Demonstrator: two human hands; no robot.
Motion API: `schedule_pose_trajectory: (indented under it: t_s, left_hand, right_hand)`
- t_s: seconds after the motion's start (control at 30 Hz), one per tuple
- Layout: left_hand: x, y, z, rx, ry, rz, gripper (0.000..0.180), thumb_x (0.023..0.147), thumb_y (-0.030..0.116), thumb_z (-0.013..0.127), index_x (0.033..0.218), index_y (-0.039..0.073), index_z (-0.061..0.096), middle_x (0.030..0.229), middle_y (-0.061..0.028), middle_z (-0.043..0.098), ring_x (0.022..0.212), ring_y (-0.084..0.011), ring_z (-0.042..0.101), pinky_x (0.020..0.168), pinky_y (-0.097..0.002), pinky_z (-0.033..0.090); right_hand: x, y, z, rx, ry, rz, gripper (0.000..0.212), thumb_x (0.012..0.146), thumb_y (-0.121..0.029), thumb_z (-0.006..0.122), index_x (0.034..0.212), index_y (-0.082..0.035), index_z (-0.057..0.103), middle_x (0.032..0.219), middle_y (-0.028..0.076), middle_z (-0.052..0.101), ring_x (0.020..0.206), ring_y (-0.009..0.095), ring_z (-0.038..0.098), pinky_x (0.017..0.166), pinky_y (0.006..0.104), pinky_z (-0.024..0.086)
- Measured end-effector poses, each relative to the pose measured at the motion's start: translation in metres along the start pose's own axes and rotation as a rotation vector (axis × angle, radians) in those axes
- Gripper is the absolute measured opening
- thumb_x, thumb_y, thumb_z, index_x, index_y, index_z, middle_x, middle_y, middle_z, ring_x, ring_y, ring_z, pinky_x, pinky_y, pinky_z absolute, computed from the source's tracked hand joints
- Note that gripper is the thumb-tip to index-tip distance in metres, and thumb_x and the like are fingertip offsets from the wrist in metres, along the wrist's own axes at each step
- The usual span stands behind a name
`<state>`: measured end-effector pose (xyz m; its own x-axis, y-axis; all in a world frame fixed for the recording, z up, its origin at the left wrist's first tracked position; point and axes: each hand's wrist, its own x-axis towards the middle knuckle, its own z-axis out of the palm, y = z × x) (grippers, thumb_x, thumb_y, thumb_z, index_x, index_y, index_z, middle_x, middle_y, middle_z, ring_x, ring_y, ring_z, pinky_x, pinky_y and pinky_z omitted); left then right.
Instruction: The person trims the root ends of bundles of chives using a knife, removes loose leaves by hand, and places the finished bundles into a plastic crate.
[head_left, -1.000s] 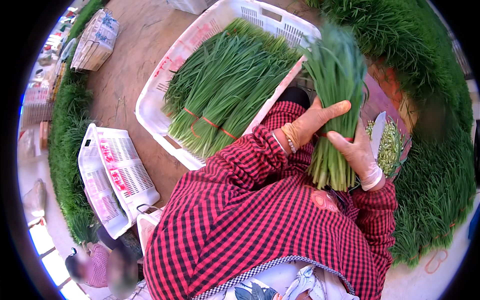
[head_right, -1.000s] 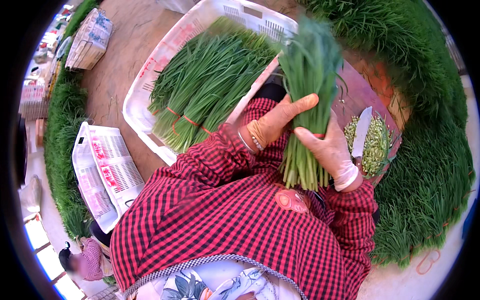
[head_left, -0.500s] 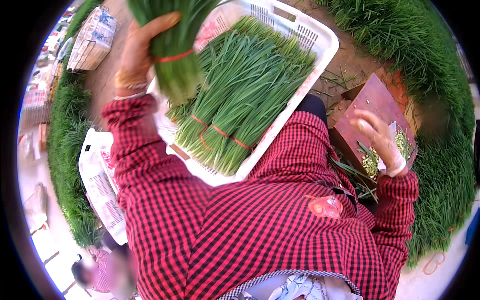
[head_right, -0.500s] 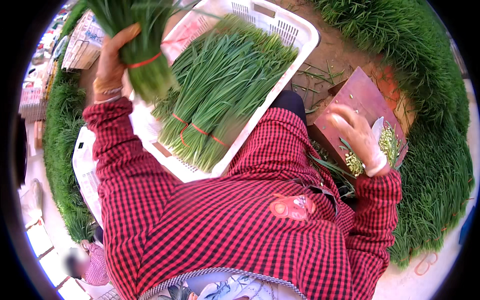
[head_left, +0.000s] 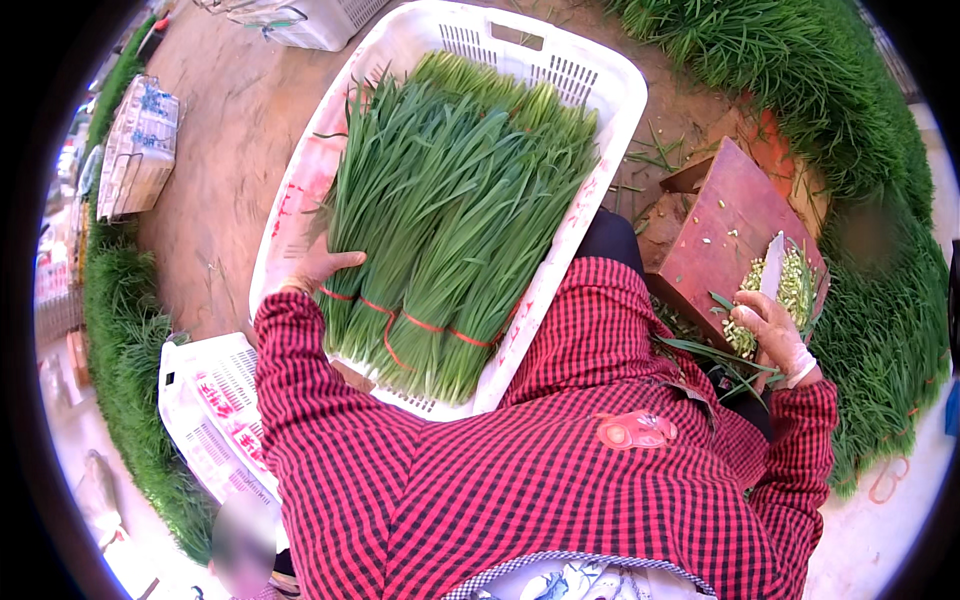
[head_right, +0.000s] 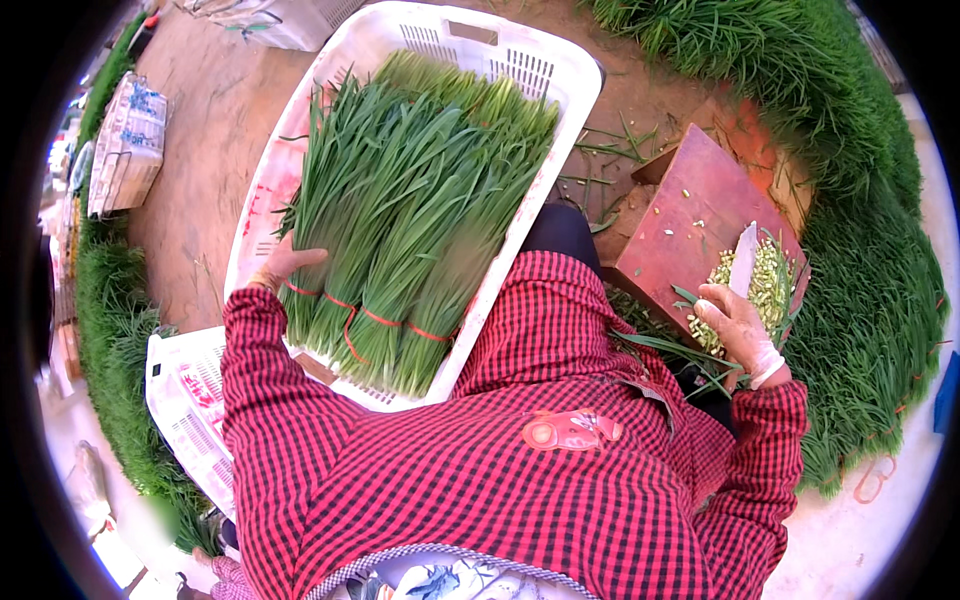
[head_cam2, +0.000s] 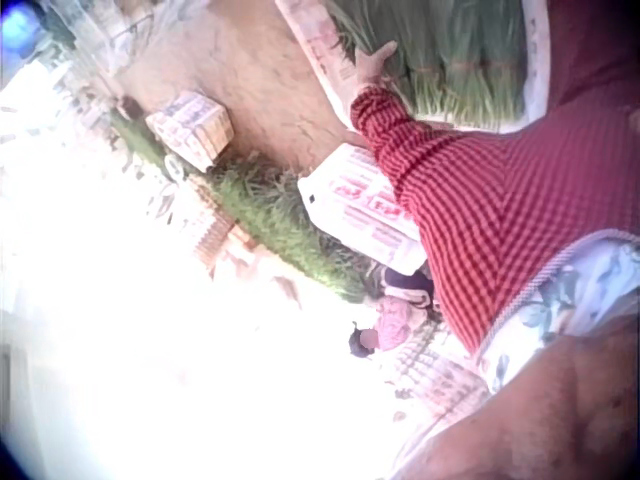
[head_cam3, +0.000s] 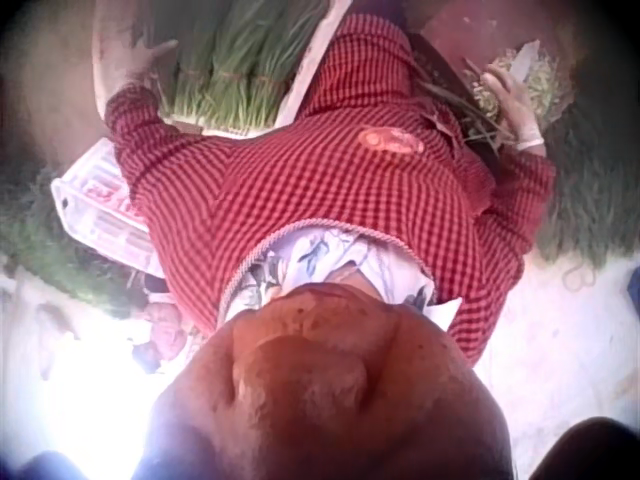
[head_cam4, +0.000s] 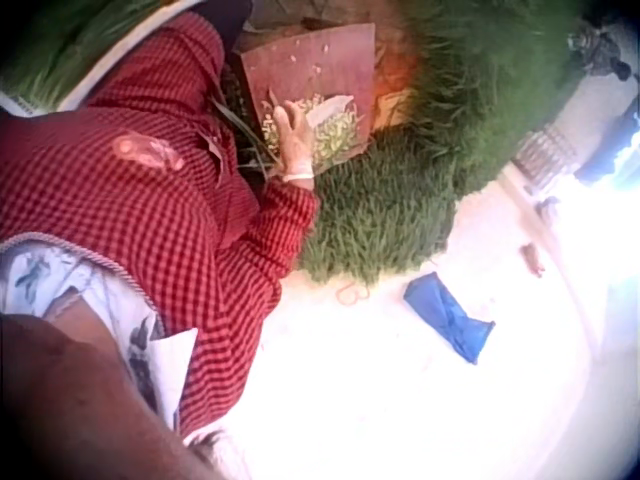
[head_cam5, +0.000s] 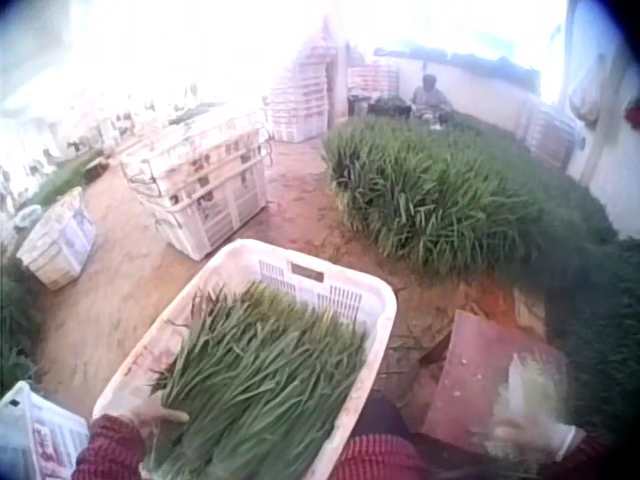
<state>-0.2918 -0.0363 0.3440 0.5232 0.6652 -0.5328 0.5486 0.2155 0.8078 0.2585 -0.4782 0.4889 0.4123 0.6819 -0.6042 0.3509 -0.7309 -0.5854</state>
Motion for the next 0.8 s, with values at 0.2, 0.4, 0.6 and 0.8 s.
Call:
schedule_pose_trajectory:
  t_s: [0.2,0.4,0.6,0.8]
  left_hand:
    - [-0.013,0.007,0.045,0.451,0.454,-0.052,0.079,0.086,0.060,0.068,0.143,0.008,0.051,0.129,-0.0189,0.064,0.121,-0.0338,0.060,0.104,-0.0410,0.043]
    - [0.017,-0.032,0.047,-0.034,0.213,0.017,0.060,0.101,0.040,0.057,0.142,-0.002,0.048,0.133,-0.0196,0.060,0.117,-0.0289,0.062,0.099,-0.0378,0.050]
    - [0.041,-0.092,-0.019,0.483,0.346,0.309,0.073,0.096,0.047,0.062,0.142,-0.007,0.046,0.147,-0.0221,0.047,0.131,-0.0318,0.049,0.112,-0.0382,0.037]
    - [0.028,0.069,0.056,0.956,0.382,0.321,0.064,0.094,0.044,0.065,0.136,-0.004,0.054,0.138,-0.0231,0.055,0.126,-0.0361,0.053,0.111,-0.0427,0.039]
  right_hand:
    - [0.003,-0.011,0.016,0.041,-0.061,-0.002,0.053,0.098,-0.034,0.062,0.134,0.004,0.055,0.129,0.014,0.062,0.121,0.022,0.057,0.105,0.0348,0.044]
    - [-0.049,0.062,-0.056,-0.109,0.321,-0.034,0.050,0.097,-0.034,0.057,0.130,0.003,0.058,0.122,0.014,0.066,0.114,0.023,0.061,0.098,0.0351,0.047]
    - [-0.211,0.279,-0.050,0.126,0.972,0.387,0.028,0.092,-0.027,0.060,0.101,-0.001,0.065,0.096,0.017,0.069,0.091,0.031,0.069,0.082,0.0408,0.054]
    - [-0.355,0.409,0.220,0.019,0.307,1.159,0.028,0.095,-0.024,0.055,0.111,-0.007,0.069,0.110,0.017,0.070,0.100,0.030,0.070,0.087,0.0440,0.056]
